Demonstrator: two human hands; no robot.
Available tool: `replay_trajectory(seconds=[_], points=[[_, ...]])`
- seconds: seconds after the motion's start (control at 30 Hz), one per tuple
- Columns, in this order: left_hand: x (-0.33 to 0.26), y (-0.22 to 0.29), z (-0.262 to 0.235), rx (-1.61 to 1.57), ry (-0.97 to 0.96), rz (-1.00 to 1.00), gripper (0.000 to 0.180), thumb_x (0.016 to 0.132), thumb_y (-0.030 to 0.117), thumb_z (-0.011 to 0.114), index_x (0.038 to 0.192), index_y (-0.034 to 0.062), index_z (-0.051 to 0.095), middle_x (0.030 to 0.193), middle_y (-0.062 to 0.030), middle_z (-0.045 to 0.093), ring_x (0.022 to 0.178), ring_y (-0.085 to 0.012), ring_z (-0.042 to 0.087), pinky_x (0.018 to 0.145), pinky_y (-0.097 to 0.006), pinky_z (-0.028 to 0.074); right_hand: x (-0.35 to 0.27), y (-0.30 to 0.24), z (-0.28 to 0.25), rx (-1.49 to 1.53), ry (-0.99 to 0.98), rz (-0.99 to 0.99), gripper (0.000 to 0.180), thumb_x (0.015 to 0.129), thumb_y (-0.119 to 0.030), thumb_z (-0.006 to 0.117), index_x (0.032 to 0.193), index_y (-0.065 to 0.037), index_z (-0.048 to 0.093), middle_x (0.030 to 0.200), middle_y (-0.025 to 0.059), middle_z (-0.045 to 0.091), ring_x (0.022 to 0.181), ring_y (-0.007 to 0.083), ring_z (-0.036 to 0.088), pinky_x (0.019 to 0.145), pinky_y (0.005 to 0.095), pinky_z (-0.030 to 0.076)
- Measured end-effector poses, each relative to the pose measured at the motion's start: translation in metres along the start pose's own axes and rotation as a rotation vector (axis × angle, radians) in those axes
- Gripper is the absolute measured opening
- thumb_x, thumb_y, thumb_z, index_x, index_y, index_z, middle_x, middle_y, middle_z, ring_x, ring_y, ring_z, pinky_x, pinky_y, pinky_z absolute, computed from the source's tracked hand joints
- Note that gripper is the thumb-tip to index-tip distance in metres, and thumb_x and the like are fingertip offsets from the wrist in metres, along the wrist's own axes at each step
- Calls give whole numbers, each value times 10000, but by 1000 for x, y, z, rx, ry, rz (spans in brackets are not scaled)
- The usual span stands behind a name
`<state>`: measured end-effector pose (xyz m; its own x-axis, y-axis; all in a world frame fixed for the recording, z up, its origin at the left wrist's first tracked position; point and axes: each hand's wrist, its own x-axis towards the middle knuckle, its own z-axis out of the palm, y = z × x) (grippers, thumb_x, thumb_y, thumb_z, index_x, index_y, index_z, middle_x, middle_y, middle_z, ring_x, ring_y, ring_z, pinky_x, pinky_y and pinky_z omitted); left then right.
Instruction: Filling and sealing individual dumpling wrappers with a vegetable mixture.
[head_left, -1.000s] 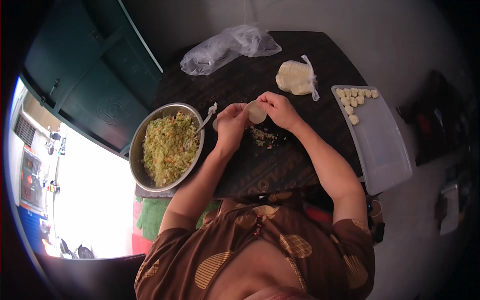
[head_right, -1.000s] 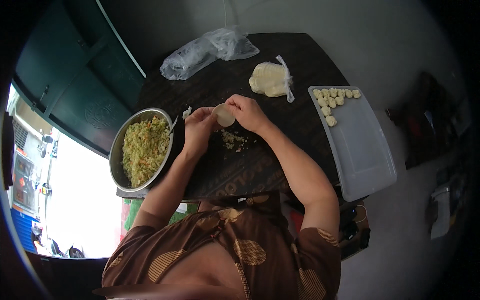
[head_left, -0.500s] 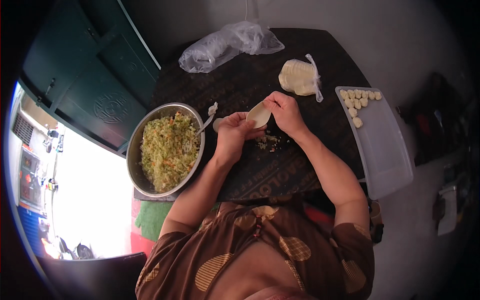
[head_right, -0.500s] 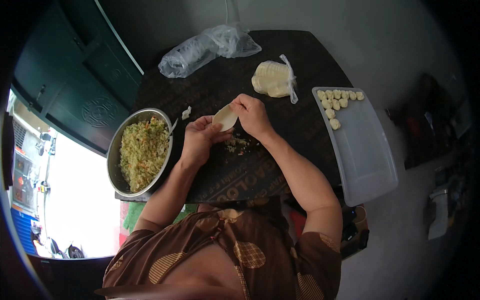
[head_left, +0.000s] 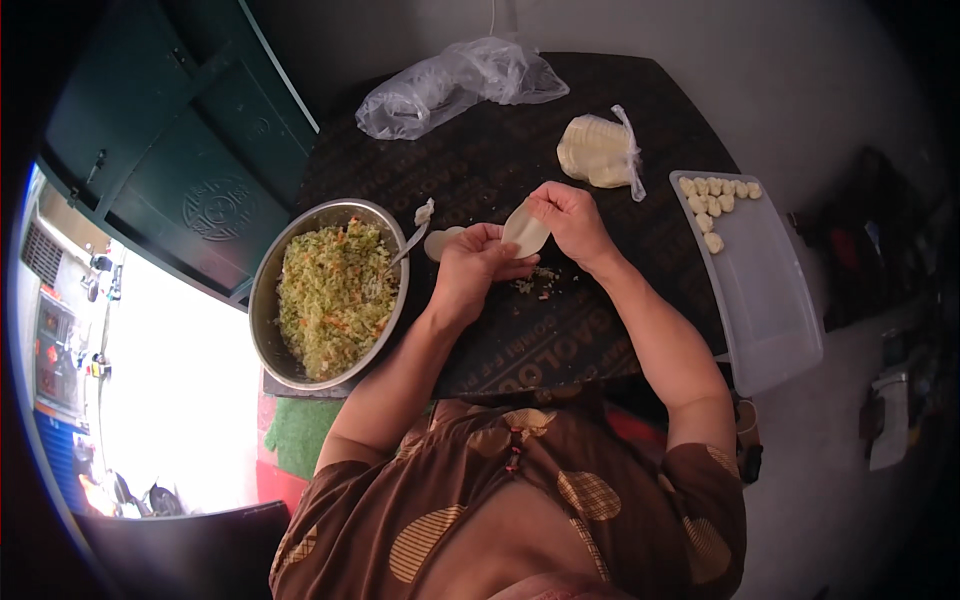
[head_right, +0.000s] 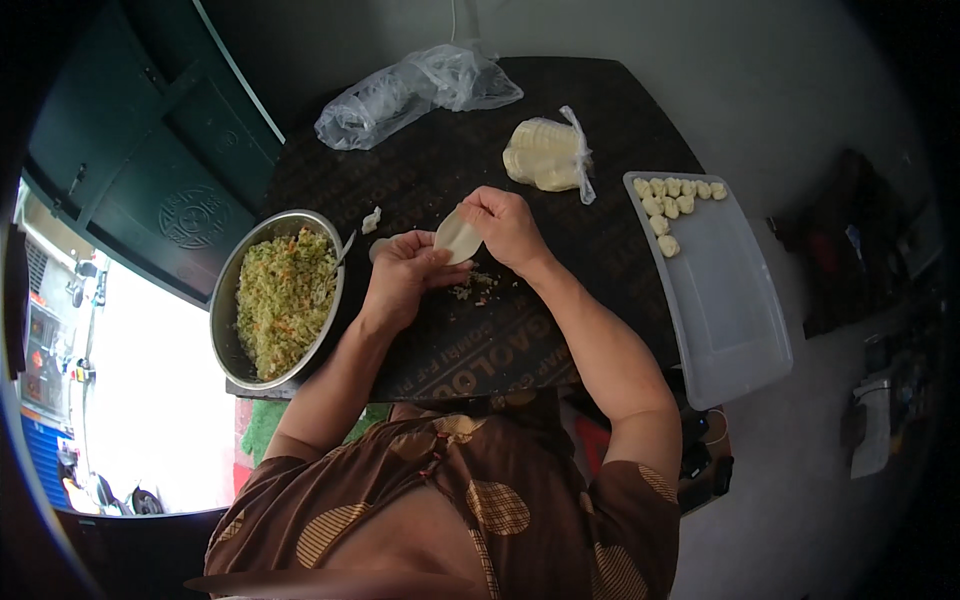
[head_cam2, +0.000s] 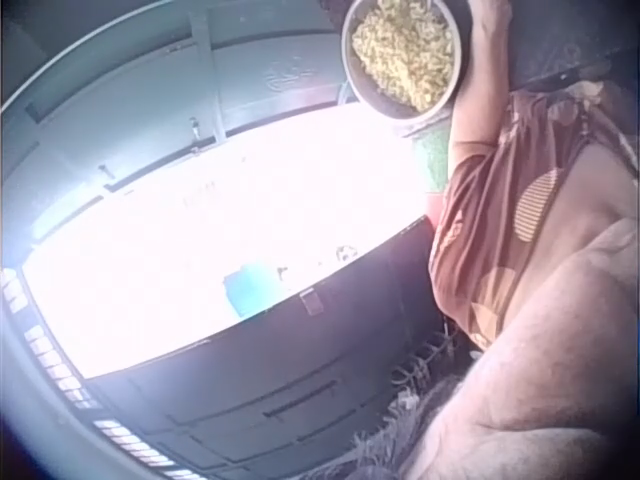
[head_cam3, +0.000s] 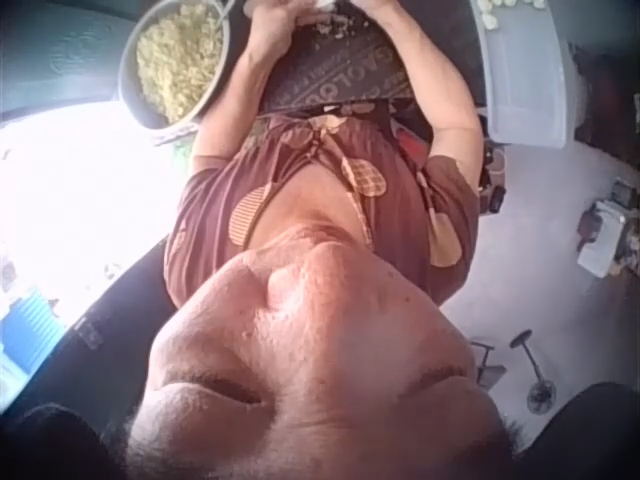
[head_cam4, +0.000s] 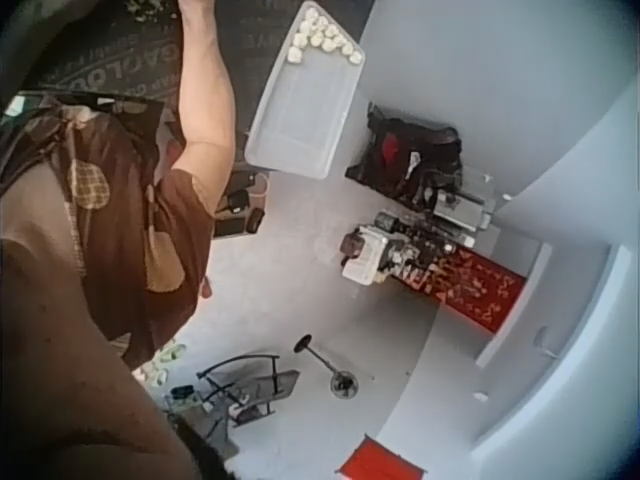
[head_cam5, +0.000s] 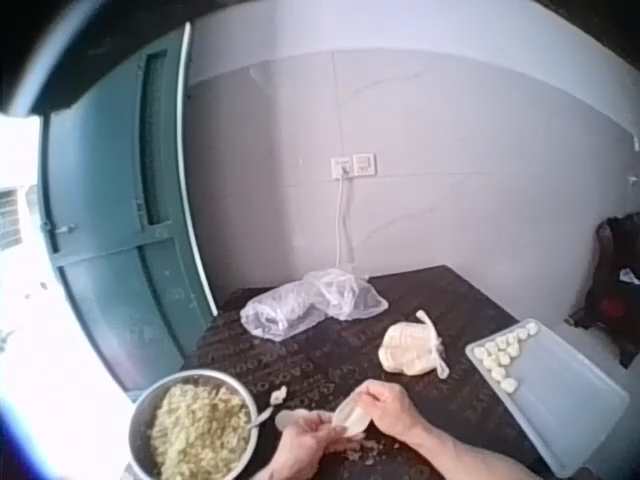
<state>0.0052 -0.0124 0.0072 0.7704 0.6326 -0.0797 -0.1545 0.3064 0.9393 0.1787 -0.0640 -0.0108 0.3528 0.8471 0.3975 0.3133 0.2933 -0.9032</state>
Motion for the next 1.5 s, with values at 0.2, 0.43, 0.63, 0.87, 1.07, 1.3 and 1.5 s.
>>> replay_trajectory(seconds=[0.2, 0.43, 0.63, 0.87, 1.07, 1.3, 1.5], points=[[-2, 3, 3, 85, 77, 82, 192, 897, 90, 569, 1010, -62, 543, 896, -112, 637, 776, -173, 652, 687, -277, 553, -4, -10, 1, -2, -136, 36, 153, 906, -147, 590, 841, -10, 615, 743, -31, 582, 718, 33, 499, 644, 215, 429], [3, -9, -5, 262, 190, 244, 130, 906, 100, 554, 925, -16, 610, 780, -30, 621, 641, -60, 538, 557, -207, 431, -6, -8, 6, 6, -206, 54, 161, 899, -153, 610, 831, -7, 600, 723, -45, 556, 699, 31, 476, 624, 207, 417], [8, -11, -11, 227, 278, 312, 119, 893, 88, 558, 899, -22, 605, 746, -23, 606, 614, -58, 517, 540, -209, 417, -6, -9, 5, -107, -223, 46, 146, 899, -138, 602, 828, -11, 599, 721, -44, 552, 692, 29, 474, 617, 206, 416], [5, -7, -7, 161, 311, 283, 122, 896, 95, 559, 897, -19, 604, 741, -27, 606, 596, -60, 507, 514, -204, 400, -8, -7, 4, 21, -196, 66, 131, 894, -139, 604, 865, -11, 597, 746, -43, 557, 699, 29, 472, 617, 206, 414], [2, 0, -1, 90, 269, 240, 161, 890, 119, 593, 913, -40, 586, 789, -69, 625, 695, -119, 612, 589, -237, 525, -6, -8, 0, -56, -210, 48, 127, 890, -133, 612, 886, -6, 602, 766, -47, 563, 708, 23, 472, 619, 198, 410], [2, -1, -3, 150, 163, 152, 199, 901, 147, 592, 942, -48, 580, 822, -92, 634, 702, -138, 627, 619, -274, 554, -7, -12, 1, 55, -240, 66, 117, 892, -122, 616, 883, -5, 616, 757, -51, 561, 702, 23, 476, 617, 197, 413], [3, -4, -7, 186, 216, 232, 182, 918, 136, 556, 927, -44, 582, 807, -85, 628, 664, -130, 612, 579, -285, 552, -7, -10, 1, 41, -249, 93, 107, 886, -106, 612, 865, -1, 616, 746, -46, 563, 696, 26, 478, 616, 196, 413]])
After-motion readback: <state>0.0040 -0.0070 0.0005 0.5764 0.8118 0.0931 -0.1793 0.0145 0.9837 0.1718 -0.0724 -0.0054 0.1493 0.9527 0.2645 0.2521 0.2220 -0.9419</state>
